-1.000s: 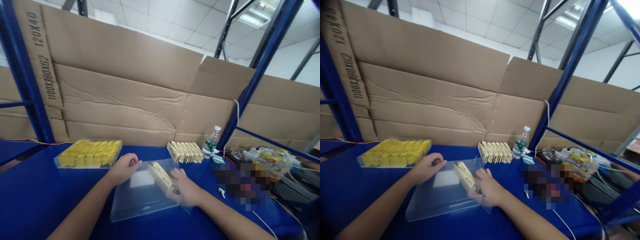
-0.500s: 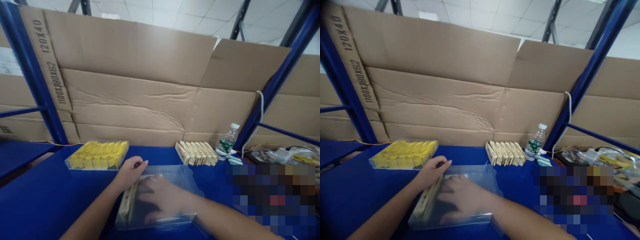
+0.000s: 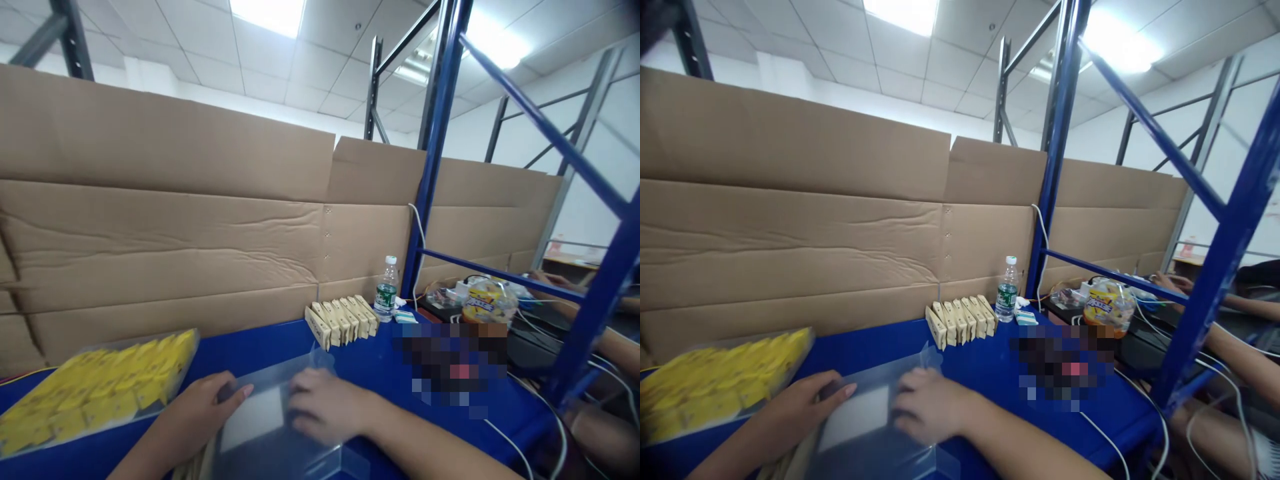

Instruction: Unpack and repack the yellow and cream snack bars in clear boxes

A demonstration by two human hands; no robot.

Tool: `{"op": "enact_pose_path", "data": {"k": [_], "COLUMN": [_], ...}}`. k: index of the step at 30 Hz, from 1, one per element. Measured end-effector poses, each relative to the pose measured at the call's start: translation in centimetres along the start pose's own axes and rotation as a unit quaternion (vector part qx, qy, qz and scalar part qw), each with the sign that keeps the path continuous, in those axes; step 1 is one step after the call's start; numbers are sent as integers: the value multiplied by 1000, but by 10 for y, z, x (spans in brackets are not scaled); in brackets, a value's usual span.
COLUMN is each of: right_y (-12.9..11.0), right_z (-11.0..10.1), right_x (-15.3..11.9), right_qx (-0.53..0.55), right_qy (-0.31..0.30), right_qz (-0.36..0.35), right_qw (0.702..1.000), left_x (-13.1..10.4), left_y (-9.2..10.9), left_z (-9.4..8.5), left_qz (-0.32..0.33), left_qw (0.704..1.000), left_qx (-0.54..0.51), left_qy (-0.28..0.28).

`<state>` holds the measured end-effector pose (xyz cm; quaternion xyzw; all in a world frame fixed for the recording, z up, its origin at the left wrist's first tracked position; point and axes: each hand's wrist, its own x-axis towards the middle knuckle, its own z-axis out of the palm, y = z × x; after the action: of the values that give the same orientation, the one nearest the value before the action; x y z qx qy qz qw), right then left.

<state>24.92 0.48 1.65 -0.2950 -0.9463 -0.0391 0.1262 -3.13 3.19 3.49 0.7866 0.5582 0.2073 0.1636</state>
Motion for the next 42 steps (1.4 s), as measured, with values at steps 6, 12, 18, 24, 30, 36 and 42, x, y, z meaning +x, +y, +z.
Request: {"op": "enact_pose_path", "data": {"k": [6,12,18,24,30,36,42], "right_y": [41,65,70,65,54,23,-33], "right_z": [-36,-39,-22,-15,-23,-47,-56], "right_x": [-42,0,22,25,29,-21,-112], "right_qx": [50,-36,-73,-85,-76,-37,95], "right_qy": [100,168,169,149,128,109,136], "right_qz": [235,386,438,471,499,504,455], "right_qw": [966,906,880,865,854,856,875], "left_x": [-1,-2,-1,1,-1,-2,2], "left_y": [7,-7,-14,-17,-10,-11,-15], "left_z": [-8,-17,-17,-15,-22,-22,-15], "left_qz": [-13,-21,-19,-28,-30,-26,-15], "left_qw": [999,997,997,996,994,995,995], "left_qx": [7,22,-4,0,5,-12,-19], "left_qy": [-45,-70,-77,-81,-106,-98,-97]}}
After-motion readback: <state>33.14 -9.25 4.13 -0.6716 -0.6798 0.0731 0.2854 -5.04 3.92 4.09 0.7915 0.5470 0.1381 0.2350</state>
